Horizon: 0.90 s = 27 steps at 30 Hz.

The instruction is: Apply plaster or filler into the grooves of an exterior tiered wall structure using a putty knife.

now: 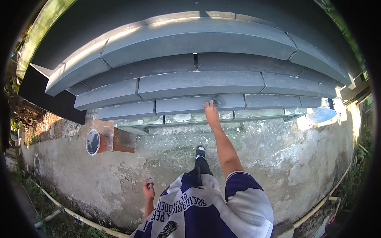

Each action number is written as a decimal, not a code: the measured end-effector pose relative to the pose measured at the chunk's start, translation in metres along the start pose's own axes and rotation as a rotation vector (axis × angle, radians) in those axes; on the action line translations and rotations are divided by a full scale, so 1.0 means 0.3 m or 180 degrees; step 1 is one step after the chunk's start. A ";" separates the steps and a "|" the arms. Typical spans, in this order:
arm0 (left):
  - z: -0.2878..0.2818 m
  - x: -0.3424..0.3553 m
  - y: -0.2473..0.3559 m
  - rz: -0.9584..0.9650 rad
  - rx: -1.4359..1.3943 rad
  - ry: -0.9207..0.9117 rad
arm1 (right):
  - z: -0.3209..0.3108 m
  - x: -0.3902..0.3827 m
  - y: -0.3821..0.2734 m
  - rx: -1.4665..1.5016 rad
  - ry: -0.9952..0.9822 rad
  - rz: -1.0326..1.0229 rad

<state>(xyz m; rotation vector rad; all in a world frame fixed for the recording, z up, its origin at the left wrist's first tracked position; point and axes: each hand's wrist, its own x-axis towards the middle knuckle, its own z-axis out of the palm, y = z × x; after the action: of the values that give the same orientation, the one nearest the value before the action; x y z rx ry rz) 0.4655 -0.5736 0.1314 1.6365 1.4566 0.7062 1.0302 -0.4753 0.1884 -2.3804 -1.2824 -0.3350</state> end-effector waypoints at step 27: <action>-0.466 -1.000 -0.502 -0.1717 -0.1289 0.2502 | 0.038 -0.952 -0.975 0.4768 -0.0947 0.4019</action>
<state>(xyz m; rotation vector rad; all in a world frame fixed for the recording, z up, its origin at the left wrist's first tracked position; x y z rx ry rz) 0.2176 -0.8385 0.1064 0.6026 2.0048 1.2892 0.6293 -0.5371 0.1364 -1.3532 0.2289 1.0020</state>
